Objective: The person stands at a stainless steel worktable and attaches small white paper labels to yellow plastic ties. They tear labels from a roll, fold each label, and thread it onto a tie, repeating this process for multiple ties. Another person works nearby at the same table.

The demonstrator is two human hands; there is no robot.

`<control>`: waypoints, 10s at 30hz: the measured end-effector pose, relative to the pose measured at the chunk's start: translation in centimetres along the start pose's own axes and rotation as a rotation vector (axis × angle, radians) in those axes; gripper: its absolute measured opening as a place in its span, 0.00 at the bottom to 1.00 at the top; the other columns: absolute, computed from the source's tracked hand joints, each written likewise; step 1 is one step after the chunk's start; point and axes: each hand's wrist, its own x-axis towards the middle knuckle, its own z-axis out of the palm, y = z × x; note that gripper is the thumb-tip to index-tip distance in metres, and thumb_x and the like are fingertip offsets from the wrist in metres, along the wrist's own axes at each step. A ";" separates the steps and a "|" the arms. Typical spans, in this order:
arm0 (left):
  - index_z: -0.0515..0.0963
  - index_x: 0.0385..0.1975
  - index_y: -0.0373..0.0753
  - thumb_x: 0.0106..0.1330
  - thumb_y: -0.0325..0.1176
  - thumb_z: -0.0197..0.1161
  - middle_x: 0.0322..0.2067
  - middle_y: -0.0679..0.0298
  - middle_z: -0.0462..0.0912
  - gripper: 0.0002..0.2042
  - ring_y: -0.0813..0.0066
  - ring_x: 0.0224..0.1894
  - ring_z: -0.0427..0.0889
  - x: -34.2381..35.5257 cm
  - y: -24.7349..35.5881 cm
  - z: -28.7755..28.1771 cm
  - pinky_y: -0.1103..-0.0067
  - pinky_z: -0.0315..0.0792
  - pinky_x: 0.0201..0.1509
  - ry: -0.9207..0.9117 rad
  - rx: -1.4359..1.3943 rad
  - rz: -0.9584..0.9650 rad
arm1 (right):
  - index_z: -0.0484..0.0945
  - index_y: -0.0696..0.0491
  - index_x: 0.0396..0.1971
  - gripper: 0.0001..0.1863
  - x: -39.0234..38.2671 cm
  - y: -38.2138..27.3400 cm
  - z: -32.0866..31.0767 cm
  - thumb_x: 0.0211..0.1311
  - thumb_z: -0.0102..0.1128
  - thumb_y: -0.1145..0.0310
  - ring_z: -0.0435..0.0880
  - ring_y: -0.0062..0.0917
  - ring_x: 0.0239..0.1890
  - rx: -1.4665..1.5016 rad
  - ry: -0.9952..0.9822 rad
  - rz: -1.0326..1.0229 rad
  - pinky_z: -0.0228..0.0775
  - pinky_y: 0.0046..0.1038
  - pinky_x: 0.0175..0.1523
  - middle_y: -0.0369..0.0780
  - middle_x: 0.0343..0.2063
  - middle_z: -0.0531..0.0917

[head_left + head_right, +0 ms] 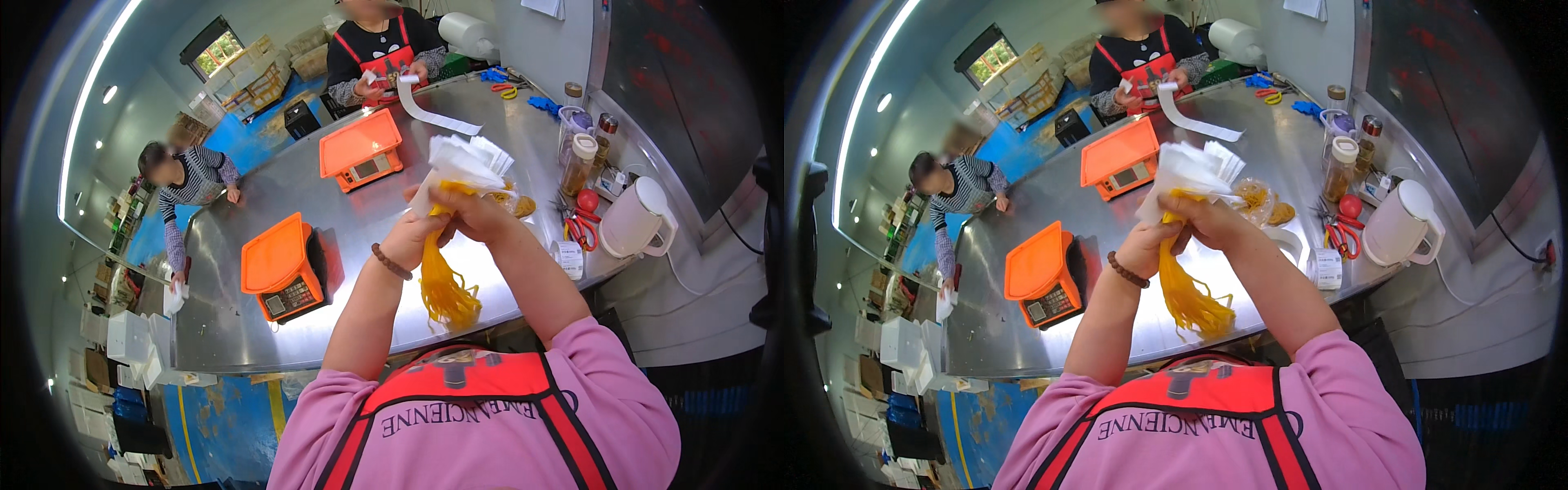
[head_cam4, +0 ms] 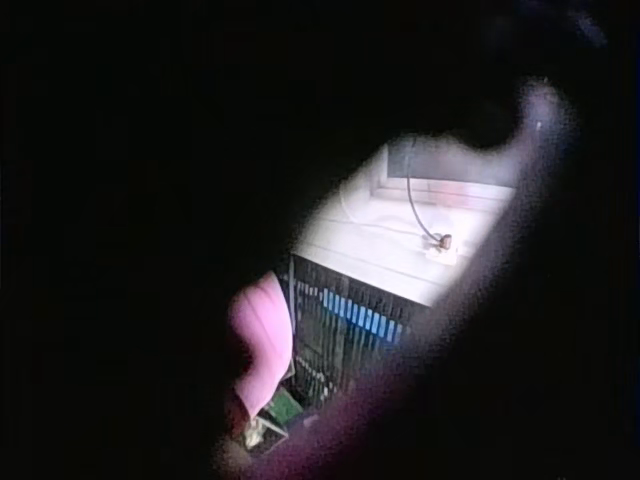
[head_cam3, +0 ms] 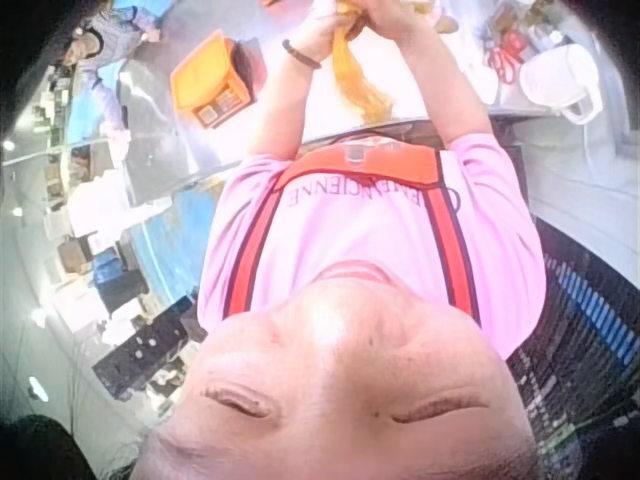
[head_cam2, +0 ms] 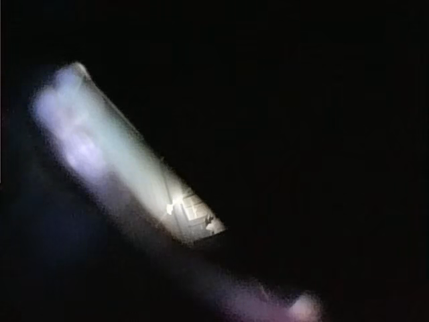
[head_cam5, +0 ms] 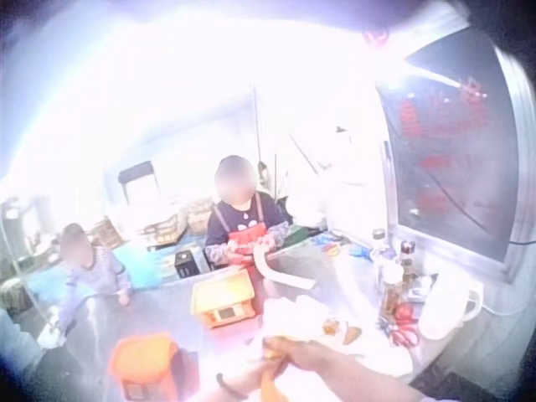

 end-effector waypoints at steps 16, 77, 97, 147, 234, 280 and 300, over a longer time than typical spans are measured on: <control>0.72 0.34 0.35 0.58 0.33 0.56 0.23 0.57 0.75 0.09 0.68 0.26 0.74 -10.9 2.5 -11.6 0.76 0.68 0.31 0.354 1.199 -0.017 | 0.65 0.51 0.21 0.16 9.3 -0.5 -6.6 0.66 0.40 0.60 0.68 0.21 0.20 0.687 0.591 -0.345 0.67 0.34 0.43 0.32 0.14 0.68; 0.74 0.39 0.37 0.47 0.30 0.60 0.35 0.54 0.77 0.16 0.54 0.39 0.75 4.8 -1.2 -13.3 0.70 0.70 0.43 0.609 1.132 0.194 | 0.74 0.53 0.31 0.07 6.5 6.4 -2.7 0.58 0.52 0.66 0.69 0.15 0.25 -0.002 0.212 -0.036 0.64 0.20 0.38 0.32 0.20 0.73; 0.71 0.40 0.33 0.60 0.38 0.49 0.40 0.53 0.77 0.15 0.59 0.41 0.78 18.6 -4.2 -19.4 0.73 0.71 0.44 0.521 0.880 0.314 | 0.71 0.55 0.28 0.08 7.4 5.2 -8.4 0.61 0.50 0.65 0.63 0.12 0.15 -0.057 0.402 0.160 0.62 0.19 0.26 0.29 0.13 0.67; 0.73 0.31 0.35 0.45 0.35 0.66 0.30 0.55 0.79 0.15 0.60 0.33 0.78 -2.7 -7.5 -16.1 0.72 0.71 0.36 0.543 1.528 -0.318 | 0.76 0.56 0.38 0.16 -15.4 11.4 -12.5 0.55 0.54 0.60 0.78 0.32 0.33 -1.034 0.957 0.297 0.69 0.29 0.40 0.44 0.31 0.78; 0.70 0.40 0.38 0.65 0.36 0.49 0.19 0.69 0.69 0.10 0.87 0.14 0.59 -1.4 -11.4 -15.0 0.88 0.55 0.17 0.579 -0.208 -0.322 | 0.70 0.53 0.19 0.09 -16.0 -6.7 0.6 0.57 0.48 0.69 0.74 0.27 0.11 0.651 -0.167 -0.842 0.66 0.24 0.17 0.40 0.13 0.75; 0.76 0.25 0.30 0.55 0.27 0.57 0.28 0.55 0.78 0.06 0.72 0.28 0.76 -15.6 4.9 -5.2 0.80 0.69 0.31 0.034 0.285 0.041 | 0.68 0.46 0.49 0.30 5.8 17.4 -13.2 0.39 0.63 0.65 0.64 0.41 0.53 -1.855 0.166 0.019 0.64 0.37 0.51 0.41 0.49 0.69; 0.73 0.16 0.41 0.58 0.31 0.54 0.15 0.71 0.76 0.09 0.87 0.09 0.61 -15.9 22.2 -7.8 0.88 0.46 0.11 -0.258 -0.565 1.025 | 0.69 0.49 0.51 0.35 -30.7 9.4 -9.8 0.54 0.38 0.35 0.76 0.39 0.44 0.600 0.948 -0.142 0.66 0.41 0.49 0.46 0.43 0.77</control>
